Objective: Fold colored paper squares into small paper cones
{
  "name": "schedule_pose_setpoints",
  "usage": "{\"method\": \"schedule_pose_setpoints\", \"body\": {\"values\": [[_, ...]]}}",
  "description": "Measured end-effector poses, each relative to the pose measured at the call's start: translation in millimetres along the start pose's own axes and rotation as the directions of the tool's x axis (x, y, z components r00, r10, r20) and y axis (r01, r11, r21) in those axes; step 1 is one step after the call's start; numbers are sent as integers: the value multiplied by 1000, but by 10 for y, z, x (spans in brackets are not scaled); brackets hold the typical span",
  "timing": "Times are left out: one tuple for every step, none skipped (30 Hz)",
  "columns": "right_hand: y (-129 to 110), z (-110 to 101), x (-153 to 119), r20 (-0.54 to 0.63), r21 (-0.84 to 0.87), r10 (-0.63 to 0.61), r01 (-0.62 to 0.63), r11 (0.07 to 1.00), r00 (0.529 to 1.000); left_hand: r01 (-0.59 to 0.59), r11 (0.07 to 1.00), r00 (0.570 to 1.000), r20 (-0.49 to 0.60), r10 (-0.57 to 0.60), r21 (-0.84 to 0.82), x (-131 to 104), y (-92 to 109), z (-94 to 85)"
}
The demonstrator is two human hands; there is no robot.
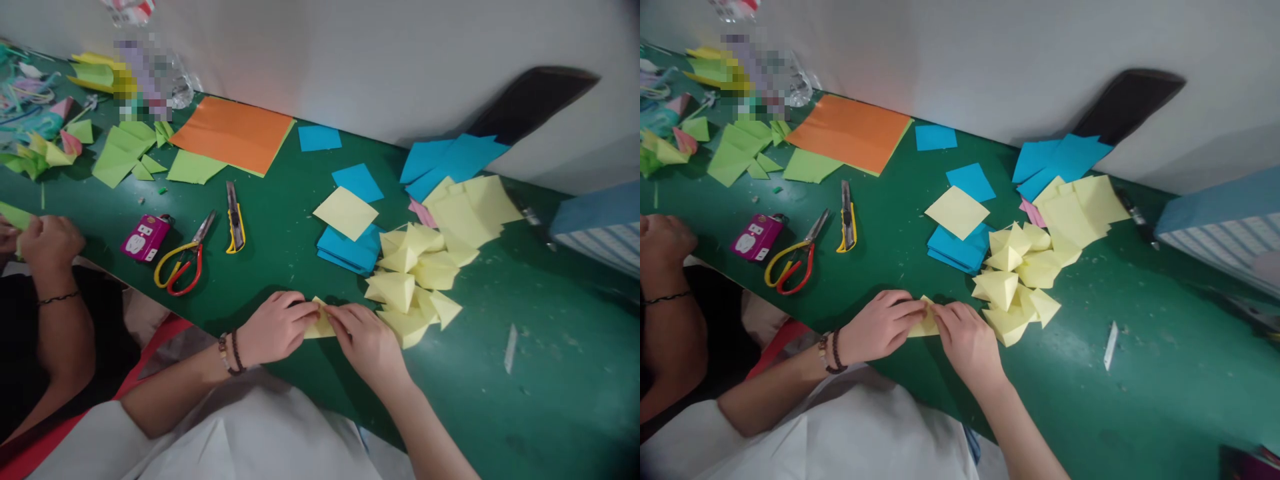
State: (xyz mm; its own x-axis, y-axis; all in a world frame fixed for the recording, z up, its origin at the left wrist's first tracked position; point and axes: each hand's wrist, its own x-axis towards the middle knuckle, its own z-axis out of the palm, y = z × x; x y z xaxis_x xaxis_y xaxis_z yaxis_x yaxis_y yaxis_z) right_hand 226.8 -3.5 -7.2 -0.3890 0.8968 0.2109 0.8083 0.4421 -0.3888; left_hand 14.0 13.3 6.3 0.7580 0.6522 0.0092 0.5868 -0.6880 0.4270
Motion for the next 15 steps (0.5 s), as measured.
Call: {"method": "schedule_pose_setpoints", "body": {"values": [[1,6,2,-3,7,4,-4,1000,1000,-2,1000,1000,-5,2,4,5,-3,-2],[2,9,4,-3,12,8,-7,1000,1000,-1,1000,1000,-9,1,8,9,-6,-3],[2,8,5,-3,18,9,-9,1000,1000,2,1000,1000,-13,-1,12,10,-9,-1],[0,-1,3,-11,22,8,-7,1000,1000,6,1000,1000,-15,-6,16,10,-11,2],[-7,-19,-3,-31,24,4,-3,1000,1000,12,1000,1000,-15,-11,19,8,-13,7],[-22,-47,-17,-66,24,2,0,1000,998,17,1000,1000,-14,-16,24,4,-14,14],[-47,-85,-39,-117,22,8,-6,1000,993,19,999,1000,-14,-19,31,1,-15,22],[-84,-128,-71,-170,27,25,-21,999,985,18,999,1000,-13,-18,40,-3,-16,31],[-133,-174,-113,-213,44,56,-48,998,975,16,999,1000,-13,-16,51,-6,-17,41],[-191,-215,-163,-229,83,101,-84,993,968,13,998,1000,-13,-12,62,-8,-18,51],[-256,-247,-219,-191,156,144,-115,981,971,11,997,1000,-18,-10,71,-9,-18,60],[-322,-265,-277,-107,252,182,-151,956,977,12,997,1000,-26,-9,77,-9,-19,68],[-385,-269,-333,-2,338,209,-196,921,978,13,997,999,-37,-10,76,-9,-19,72],[-442,-257,-384,78,399,224,-237,886,971,15,997,999,-46,-11,71,-9,-20,75],[-487,-235,-427,142,440,231,-270,856,963,14,998,998,-54,-11,64,-9,-20,74]]}}
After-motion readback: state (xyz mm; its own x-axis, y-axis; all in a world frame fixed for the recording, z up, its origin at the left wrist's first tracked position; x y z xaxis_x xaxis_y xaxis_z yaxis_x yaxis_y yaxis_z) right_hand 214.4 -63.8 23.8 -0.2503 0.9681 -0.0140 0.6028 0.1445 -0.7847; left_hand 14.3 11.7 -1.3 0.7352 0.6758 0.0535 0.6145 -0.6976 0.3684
